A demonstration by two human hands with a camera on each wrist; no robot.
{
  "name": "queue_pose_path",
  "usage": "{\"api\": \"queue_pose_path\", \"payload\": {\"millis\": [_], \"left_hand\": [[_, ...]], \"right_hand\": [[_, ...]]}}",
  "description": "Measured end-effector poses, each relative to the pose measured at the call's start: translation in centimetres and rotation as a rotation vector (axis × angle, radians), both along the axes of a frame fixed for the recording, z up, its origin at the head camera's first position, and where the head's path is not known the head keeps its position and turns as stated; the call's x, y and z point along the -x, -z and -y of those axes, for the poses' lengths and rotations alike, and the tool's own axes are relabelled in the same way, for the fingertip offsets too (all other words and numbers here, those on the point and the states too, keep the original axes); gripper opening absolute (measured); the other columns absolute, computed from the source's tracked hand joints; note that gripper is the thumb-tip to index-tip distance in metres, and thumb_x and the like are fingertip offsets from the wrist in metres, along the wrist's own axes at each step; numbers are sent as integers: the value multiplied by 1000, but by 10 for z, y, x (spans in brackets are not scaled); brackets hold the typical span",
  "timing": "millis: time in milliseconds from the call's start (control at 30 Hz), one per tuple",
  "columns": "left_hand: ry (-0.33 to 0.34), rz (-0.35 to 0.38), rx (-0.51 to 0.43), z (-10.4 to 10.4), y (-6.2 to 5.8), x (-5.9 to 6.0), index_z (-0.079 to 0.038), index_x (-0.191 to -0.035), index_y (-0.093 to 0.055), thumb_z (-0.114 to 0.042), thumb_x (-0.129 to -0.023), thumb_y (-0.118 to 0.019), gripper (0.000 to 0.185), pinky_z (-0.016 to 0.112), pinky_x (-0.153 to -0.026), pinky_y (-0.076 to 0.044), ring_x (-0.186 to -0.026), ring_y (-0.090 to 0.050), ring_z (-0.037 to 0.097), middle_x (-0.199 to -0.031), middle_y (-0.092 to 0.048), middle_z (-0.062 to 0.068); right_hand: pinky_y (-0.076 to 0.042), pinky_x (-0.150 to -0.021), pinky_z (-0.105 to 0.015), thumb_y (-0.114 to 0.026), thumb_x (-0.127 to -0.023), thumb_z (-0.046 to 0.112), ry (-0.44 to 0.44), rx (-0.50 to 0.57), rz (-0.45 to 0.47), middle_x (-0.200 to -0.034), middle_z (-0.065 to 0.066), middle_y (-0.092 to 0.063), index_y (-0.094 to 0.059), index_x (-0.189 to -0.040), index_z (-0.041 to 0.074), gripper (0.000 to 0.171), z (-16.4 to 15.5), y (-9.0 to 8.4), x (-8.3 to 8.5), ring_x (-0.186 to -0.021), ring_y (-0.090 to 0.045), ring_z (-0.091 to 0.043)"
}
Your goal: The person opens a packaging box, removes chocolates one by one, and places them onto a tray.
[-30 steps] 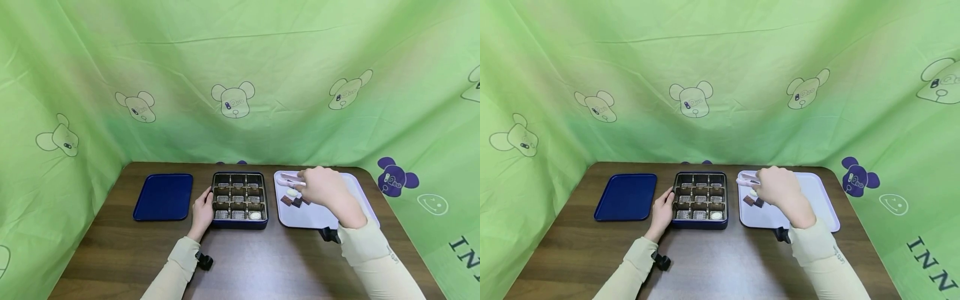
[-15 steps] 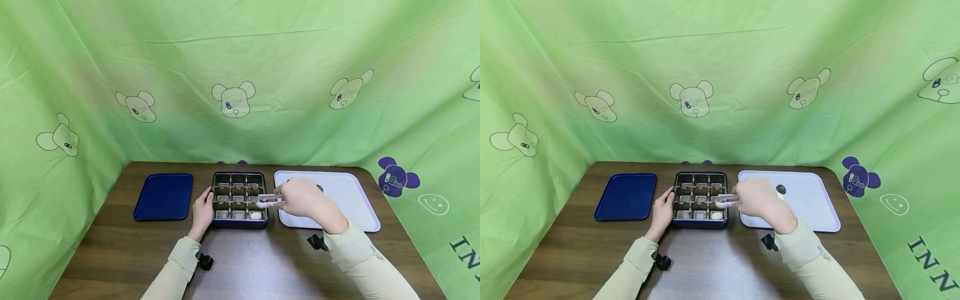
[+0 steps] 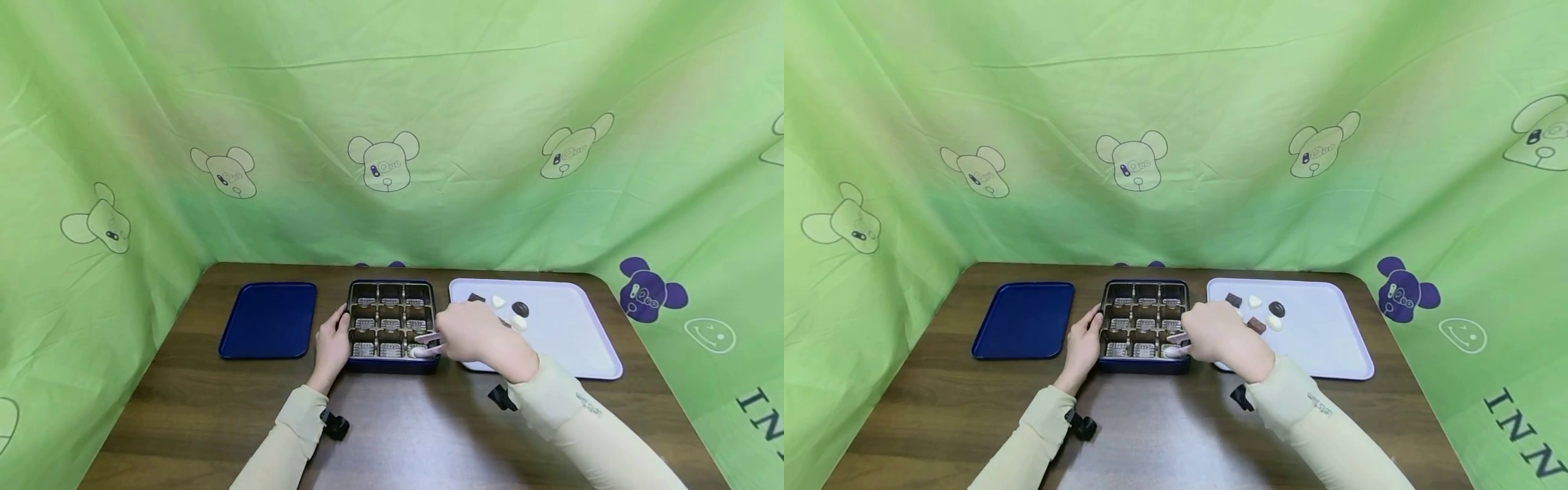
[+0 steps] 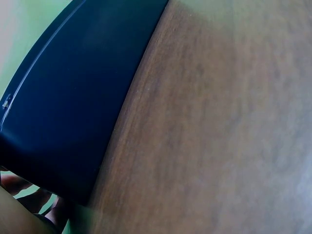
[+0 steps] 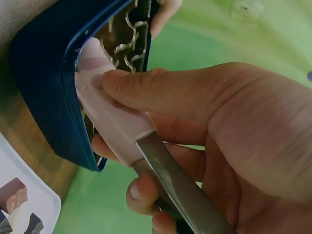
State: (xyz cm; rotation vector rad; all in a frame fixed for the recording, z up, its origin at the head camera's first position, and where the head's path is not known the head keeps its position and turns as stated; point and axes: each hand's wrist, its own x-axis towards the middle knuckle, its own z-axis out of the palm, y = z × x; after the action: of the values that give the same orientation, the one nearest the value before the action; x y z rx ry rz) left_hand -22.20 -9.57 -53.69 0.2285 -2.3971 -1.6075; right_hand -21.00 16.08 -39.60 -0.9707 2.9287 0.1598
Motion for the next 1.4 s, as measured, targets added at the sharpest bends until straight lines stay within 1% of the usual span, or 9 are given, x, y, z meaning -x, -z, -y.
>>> {"api": "queue_pose_path", "payload": {"millis": [100, 200, 333, 567, 733, 933, 1100, 1267, 1400], "left_hand": [[0, -4, 0, 0, 0, 1, -5, -138, -63, -22, -105, -53, 38, 52, -108, -42, -130, -55, 36, -137, -63, 16], [2, -9, -1, -1, 0, 1, -5, -137, -64, -21, -105, -53, 37, 52, -108, -43, -130, -55, 36, -136, -63, 16], [1, -16, 3, -2, 0, 0, -5, -136, -65, -20, -105, -54, 36, 52, -107, -43, -129, -56, 37, -135, -64, 16], [2, -11, 4, -2, 0, 0, -6, -137, -64, -22, -105, -53, 37, 53, -107, -43, -129, -56, 37, -136, -63, 16], [3, -6, 0, -2, -1, 0, -5, -137, -64, -22, -105, -53, 38, 53, -107, -43, -129, -55, 37, -136, -63, 16], [2, 0, 1, -1, -1, 0, -5, -138, -63, -22, -105, -53, 38, 53, -107, -43, -130, -55, 37, -137, -62, 16], [4, 7, 2, -2, -1, -1, -5, -138, -63, -22, -105, -53, 38, 53, -108, -42, -130, -55, 37, -138, -62, 17], [3, 8, 0, -1, -1, 0, -6, -139, -62, -23, -105, -53, 38, 53, -108, -42, -131, -54, 37, -138, -62, 16], [-3, 7, 3, 0, 0, 0, -6, -138, -63, -23, -105, -53, 38, 53, -108, -42, -130, -55, 37, -137, -62, 16]], "right_hand": [[-49, -48, -47, -77, -73, 19, -18, -31, -49, -61, 0, -56, -51, -60, 19, 29, 7, 4, 0, -54, -55, -22], [-50, -48, -48, -75, -70, 15, -33, -50, -81, -63, -3, -60, -52, -61, 18, 25, 12, 8, 0, -56, -58, -24], [-50, -46, -47, -76, -70, 16, -39, -66, -103, -66, -4, -63, -54, -61, 18, 24, 17, 15, 0, -57, -61, -26], [-52, -49, -46, -74, -71, 13, -8, -116, -63, -70, -5, -66, -61, -65, 17, 15, 26, 21, 2, -61, -64, -27], [-53, -50, -45, -76, -71, 13, -14, -128, -58, -70, -3, -66, -59, -63, 19, 20, 30, 22, 2, -60, -63, -26], [-50, -47, -42, -75, -69, 10, -60, -108, -97, -64, -1, -61, -55, -59, 20, 24, 29, 24, 0, -55, -58, -23], [-49, -46, -40, -73, -71, 10, -71, -111, -90, -63, 0, -59, -54, -60, 19, 24, 27, 22, -2, -53, -55, -21], [-49, -48, -41, -74, -73, 11, -52, -113, -65, -62, 1, -57, -54, -61, 19, 25, 27, 14, -3, -53, -53, -21], [-48, -48, -42, -74, -75, 12, -45, -107, -68, -61, 2, -56, -52, -60, 21, 28, 26, 9, -5, -52, -52, -21]]}}
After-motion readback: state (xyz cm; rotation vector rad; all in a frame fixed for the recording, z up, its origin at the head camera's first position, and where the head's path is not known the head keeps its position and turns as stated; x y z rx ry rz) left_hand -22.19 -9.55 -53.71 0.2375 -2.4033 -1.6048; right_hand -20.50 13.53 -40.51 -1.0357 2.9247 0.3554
